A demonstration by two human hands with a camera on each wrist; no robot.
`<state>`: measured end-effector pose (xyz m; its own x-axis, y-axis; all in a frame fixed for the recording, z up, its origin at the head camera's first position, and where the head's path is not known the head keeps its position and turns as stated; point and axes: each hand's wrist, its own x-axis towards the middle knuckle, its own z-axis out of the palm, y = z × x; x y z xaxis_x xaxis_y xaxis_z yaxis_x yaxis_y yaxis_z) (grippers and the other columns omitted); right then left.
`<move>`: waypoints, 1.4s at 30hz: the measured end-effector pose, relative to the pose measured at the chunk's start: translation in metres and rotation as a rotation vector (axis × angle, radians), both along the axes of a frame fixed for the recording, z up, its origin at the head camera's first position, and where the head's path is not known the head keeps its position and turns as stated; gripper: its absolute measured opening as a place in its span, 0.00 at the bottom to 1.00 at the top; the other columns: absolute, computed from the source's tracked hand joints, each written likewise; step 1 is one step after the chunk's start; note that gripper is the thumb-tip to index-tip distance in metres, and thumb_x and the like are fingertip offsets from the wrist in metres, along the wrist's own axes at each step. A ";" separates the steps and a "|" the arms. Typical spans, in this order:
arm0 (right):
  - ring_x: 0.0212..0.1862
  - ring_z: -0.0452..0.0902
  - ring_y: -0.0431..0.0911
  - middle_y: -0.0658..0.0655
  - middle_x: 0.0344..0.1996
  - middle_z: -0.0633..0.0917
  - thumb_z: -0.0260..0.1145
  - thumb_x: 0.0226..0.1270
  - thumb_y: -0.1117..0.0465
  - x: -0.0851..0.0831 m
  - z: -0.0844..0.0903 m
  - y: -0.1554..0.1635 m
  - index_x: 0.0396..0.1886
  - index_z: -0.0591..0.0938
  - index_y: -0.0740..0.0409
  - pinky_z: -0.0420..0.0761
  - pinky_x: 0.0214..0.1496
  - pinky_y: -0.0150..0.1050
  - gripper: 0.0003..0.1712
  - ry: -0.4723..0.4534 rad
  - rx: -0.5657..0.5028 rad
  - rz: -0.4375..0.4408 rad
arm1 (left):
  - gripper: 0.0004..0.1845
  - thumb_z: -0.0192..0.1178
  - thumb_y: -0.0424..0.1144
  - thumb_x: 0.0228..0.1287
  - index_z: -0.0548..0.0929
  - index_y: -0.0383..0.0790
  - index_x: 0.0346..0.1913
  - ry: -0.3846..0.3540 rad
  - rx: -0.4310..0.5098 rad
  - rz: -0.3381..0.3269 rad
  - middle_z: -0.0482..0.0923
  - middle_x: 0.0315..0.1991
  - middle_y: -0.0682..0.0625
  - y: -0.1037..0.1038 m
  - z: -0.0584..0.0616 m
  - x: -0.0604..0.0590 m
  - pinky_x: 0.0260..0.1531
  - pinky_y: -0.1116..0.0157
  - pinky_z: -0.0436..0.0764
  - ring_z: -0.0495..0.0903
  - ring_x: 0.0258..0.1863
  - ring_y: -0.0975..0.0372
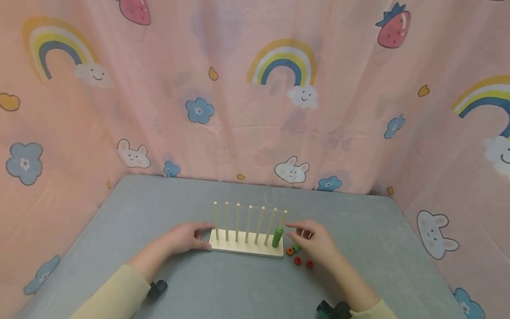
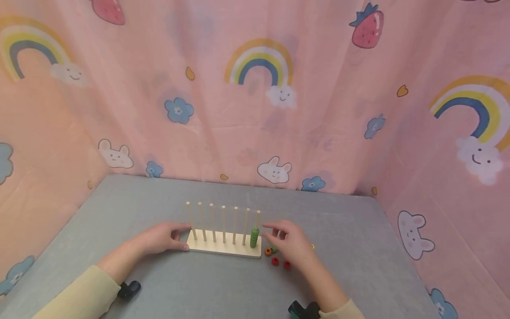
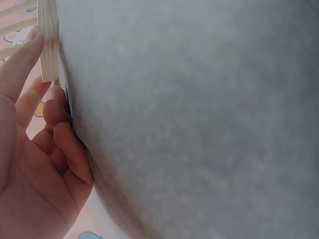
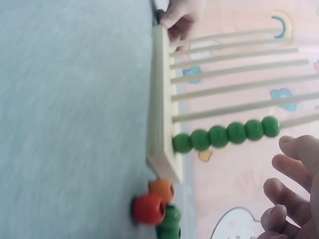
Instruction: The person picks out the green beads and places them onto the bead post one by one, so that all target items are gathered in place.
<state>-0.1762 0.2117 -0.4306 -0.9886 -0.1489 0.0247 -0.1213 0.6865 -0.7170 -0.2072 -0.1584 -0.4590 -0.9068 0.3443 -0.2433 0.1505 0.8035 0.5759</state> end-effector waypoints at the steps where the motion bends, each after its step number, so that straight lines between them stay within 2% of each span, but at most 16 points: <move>1: 0.32 0.70 0.46 0.48 0.28 0.77 0.72 0.64 0.58 0.000 0.000 0.003 0.49 0.89 0.48 0.71 0.30 0.35 0.13 -0.002 0.006 0.001 | 0.30 0.75 0.49 0.53 0.81 0.52 0.61 0.002 0.002 -0.001 0.70 0.25 0.53 0.000 0.000 0.000 0.27 0.63 0.64 0.67 0.26 0.62; 8: 0.31 0.70 0.45 0.48 0.28 0.78 0.73 0.63 0.58 0.000 -0.008 0.026 0.49 0.89 0.51 0.71 0.29 0.35 0.14 -0.022 0.065 0.012 | 0.30 0.75 0.48 0.54 0.81 0.51 0.62 0.005 0.008 -0.009 0.70 0.25 0.53 0.000 0.000 0.000 0.27 0.63 0.64 0.67 0.25 0.62; 15: 0.32 0.70 0.44 0.47 0.29 0.79 0.73 0.63 0.57 0.000 -0.016 0.041 0.48 0.89 0.49 0.71 0.29 0.37 0.14 -0.092 0.125 0.026 | 0.30 0.75 0.48 0.54 0.81 0.50 0.61 0.000 0.017 -0.006 0.70 0.25 0.53 0.000 0.001 0.001 0.27 0.63 0.64 0.67 0.25 0.62; 30: 0.31 0.71 0.43 0.48 0.26 0.78 0.74 0.60 0.57 -0.010 -0.027 0.035 0.47 0.89 0.46 0.71 0.31 0.40 0.14 -0.239 0.275 0.016 | 0.30 0.75 0.49 0.53 0.81 0.52 0.61 -0.009 0.006 -0.005 0.70 0.25 0.53 0.000 0.001 0.000 0.27 0.63 0.64 0.67 0.24 0.62; 42: 0.30 0.70 0.43 0.48 0.25 0.77 0.73 0.61 0.60 -0.014 -0.032 0.031 0.46 0.88 0.47 0.69 0.31 0.40 0.13 -0.225 0.342 0.054 | 0.30 0.75 0.48 0.54 0.81 0.51 0.61 -0.001 0.008 -0.012 0.71 0.25 0.53 0.000 -0.001 -0.001 0.26 0.63 0.64 0.67 0.25 0.63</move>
<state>-0.1899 0.2429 -0.4623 -0.9543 -0.1625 -0.2508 -0.0296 0.8866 -0.4616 -0.2083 -0.1587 -0.4595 -0.9022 0.3575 -0.2415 0.1597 0.7968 0.5828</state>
